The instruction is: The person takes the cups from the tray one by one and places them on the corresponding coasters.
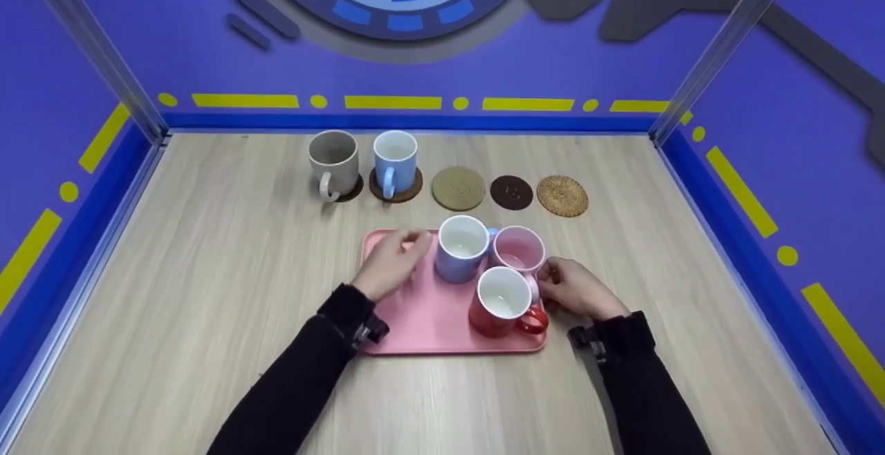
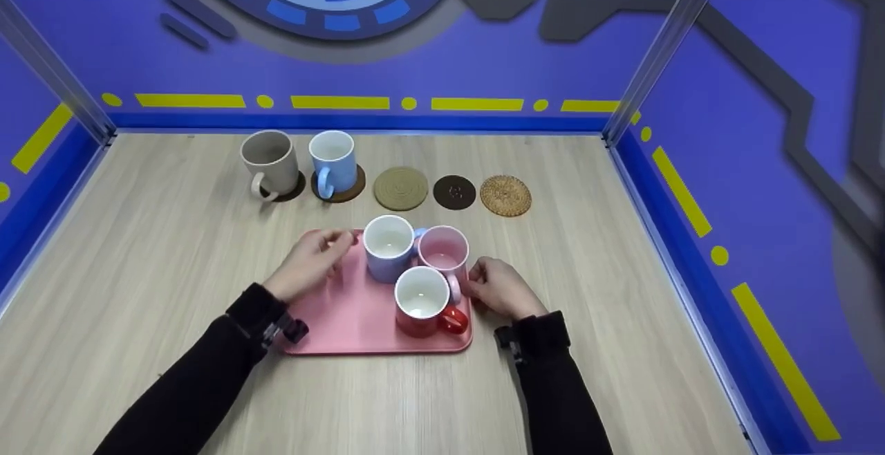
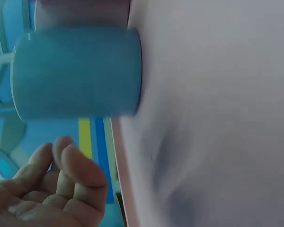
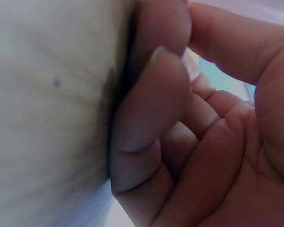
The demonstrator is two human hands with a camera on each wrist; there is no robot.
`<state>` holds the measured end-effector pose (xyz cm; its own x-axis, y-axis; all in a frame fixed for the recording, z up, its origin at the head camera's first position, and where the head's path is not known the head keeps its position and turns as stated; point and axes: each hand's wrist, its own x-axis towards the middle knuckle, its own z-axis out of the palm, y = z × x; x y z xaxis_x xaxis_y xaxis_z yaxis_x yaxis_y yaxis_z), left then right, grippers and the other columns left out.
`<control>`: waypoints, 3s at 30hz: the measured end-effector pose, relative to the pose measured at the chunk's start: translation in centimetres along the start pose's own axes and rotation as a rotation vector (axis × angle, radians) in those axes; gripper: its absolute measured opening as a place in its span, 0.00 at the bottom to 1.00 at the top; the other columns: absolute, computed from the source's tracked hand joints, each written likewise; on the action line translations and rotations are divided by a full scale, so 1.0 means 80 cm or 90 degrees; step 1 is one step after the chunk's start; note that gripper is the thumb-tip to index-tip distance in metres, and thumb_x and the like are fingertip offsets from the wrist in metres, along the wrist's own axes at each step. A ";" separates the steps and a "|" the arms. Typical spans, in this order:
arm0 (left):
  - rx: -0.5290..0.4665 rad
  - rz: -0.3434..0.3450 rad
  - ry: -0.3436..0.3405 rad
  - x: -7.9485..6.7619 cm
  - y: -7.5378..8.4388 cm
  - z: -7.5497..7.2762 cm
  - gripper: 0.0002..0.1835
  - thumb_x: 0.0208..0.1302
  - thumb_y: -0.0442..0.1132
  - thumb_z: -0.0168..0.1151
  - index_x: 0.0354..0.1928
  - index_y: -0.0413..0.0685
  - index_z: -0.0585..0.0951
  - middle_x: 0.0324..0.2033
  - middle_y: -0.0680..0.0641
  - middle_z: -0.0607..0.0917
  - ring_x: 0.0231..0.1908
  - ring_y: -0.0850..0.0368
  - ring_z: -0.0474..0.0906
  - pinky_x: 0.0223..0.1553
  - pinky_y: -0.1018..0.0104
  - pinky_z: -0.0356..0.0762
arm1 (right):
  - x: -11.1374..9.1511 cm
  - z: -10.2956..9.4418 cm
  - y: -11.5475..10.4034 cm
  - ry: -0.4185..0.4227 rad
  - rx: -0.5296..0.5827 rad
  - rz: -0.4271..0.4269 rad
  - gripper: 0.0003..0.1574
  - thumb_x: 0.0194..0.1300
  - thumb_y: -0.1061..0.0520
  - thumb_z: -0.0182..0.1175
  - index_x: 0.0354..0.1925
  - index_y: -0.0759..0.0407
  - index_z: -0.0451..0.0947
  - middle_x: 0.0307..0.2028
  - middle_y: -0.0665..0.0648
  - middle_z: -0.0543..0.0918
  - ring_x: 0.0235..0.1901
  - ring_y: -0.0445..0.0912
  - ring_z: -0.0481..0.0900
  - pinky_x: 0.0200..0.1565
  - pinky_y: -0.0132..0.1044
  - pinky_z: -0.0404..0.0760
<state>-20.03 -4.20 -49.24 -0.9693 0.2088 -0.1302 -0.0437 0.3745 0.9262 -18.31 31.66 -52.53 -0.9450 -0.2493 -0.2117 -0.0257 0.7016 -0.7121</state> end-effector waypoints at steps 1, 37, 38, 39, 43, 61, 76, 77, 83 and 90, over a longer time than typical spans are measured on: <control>-0.002 0.006 -0.018 -0.008 0.000 0.003 0.27 0.81 0.56 0.57 0.69 0.46 0.79 0.55 0.41 0.87 0.33 0.43 0.86 0.33 0.62 0.82 | 0.000 0.000 0.000 0.002 0.000 -0.001 0.11 0.72 0.55 0.68 0.39 0.62 0.79 0.28 0.52 0.81 0.28 0.42 0.77 0.31 0.31 0.76; 0.467 0.154 -0.002 -0.155 -0.058 0.000 0.15 0.59 0.44 0.79 0.25 0.53 0.80 0.24 0.56 0.76 0.28 0.61 0.72 0.31 0.62 0.73 | -0.054 -0.008 -0.048 -0.139 0.217 0.072 0.32 0.83 0.37 0.53 0.44 0.67 0.78 0.29 0.50 0.81 0.28 0.44 0.81 0.31 0.34 0.81; 0.466 0.155 -0.002 -0.155 -0.059 -0.001 0.14 0.59 0.44 0.79 0.25 0.52 0.80 0.24 0.56 0.76 0.28 0.61 0.71 0.31 0.62 0.73 | -0.055 -0.010 -0.049 -0.137 0.219 0.074 0.32 0.84 0.38 0.52 0.46 0.68 0.78 0.31 0.50 0.82 0.30 0.44 0.83 0.32 0.35 0.83; 0.465 0.154 -0.002 -0.154 -0.058 -0.001 0.14 0.59 0.44 0.79 0.25 0.52 0.81 0.24 0.56 0.76 0.28 0.61 0.71 0.31 0.62 0.73 | -0.055 -0.011 -0.049 -0.135 0.223 0.077 0.32 0.84 0.39 0.51 0.47 0.69 0.77 0.32 0.50 0.83 0.31 0.44 0.83 0.33 0.36 0.84; 0.464 0.149 -0.005 -0.153 -0.058 -0.002 0.14 0.59 0.44 0.79 0.25 0.52 0.81 0.24 0.56 0.76 0.28 0.60 0.71 0.31 0.61 0.73 | -0.057 -0.012 -0.052 -0.123 0.263 0.086 0.31 0.86 0.40 0.48 0.48 0.70 0.76 0.38 0.51 0.86 0.35 0.44 0.88 0.40 0.41 0.90; 0.453 0.149 -0.011 -0.153 -0.059 -0.002 0.13 0.60 0.44 0.79 0.26 0.52 0.81 0.25 0.56 0.76 0.28 0.61 0.71 0.32 0.62 0.73 | -0.050 -0.086 -0.063 -0.031 0.320 0.063 0.33 0.87 0.39 0.44 0.49 0.68 0.75 0.46 0.56 0.89 0.45 0.46 0.89 0.53 0.40 0.90; 0.460 0.148 -0.009 -0.153 -0.058 -0.001 0.13 0.60 0.45 0.79 0.27 0.52 0.82 0.25 0.57 0.75 0.28 0.62 0.70 0.32 0.63 0.73 | 0.135 -0.053 -0.109 -0.042 0.301 0.071 0.28 0.88 0.41 0.39 0.42 0.62 0.69 0.43 0.58 0.83 0.38 0.42 0.76 0.37 0.32 0.69; 0.461 0.149 -0.008 -0.153 -0.058 -0.001 0.13 0.60 0.44 0.79 0.27 0.52 0.81 0.25 0.57 0.75 0.28 0.62 0.69 0.32 0.63 0.73 | 0.144 -0.049 -0.112 -0.048 0.301 0.072 0.28 0.88 0.41 0.39 0.42 0.62 0.69 0.42 0.58 0.81 0.38 0.42 0.75 0.37 0.32 0.67; 0.461 0.151 -0.012 -0.153 -0.058 0.001 0.13 0.60 0.44 0.79 0.27 0.52 0.82 0.25 0.56 0.76 0.28 0.61 0.71 0.32 0.62 0.74 | 0.178 -0.031 -0.118 -0.073 0.299 0.103 0.27 0.89 0.43 0.38 0.51 0.64 0.72 0.43 0.58 0.81 0.32 0.41 0.69 0.35 0.31 0.64; 0.460 0.141 -0.014 -0.153 -0.059 -0.002 0.13 0.60 0.45 0.78 0.27 0.53 0.82 0.25 0.57 0.76 0.28 0.62 0.71 0.32 0.63 0.73 | 0.195 -0.019 -0.119 -0.087 0.287 0.118 0.28 0.89 0.41 0.37 0.52 0.62 0.73 0.42 0.56 0.80 0.34 0.44 0.68 0.38 0.33 0.65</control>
<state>-8.01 -8.67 -51.94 -0.9316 0.3629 0.0188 0.3285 0.8190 0.4705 -33.29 22.15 -48.04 -0.8681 -0.2540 -0.4264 0.3109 0.3915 -0.8661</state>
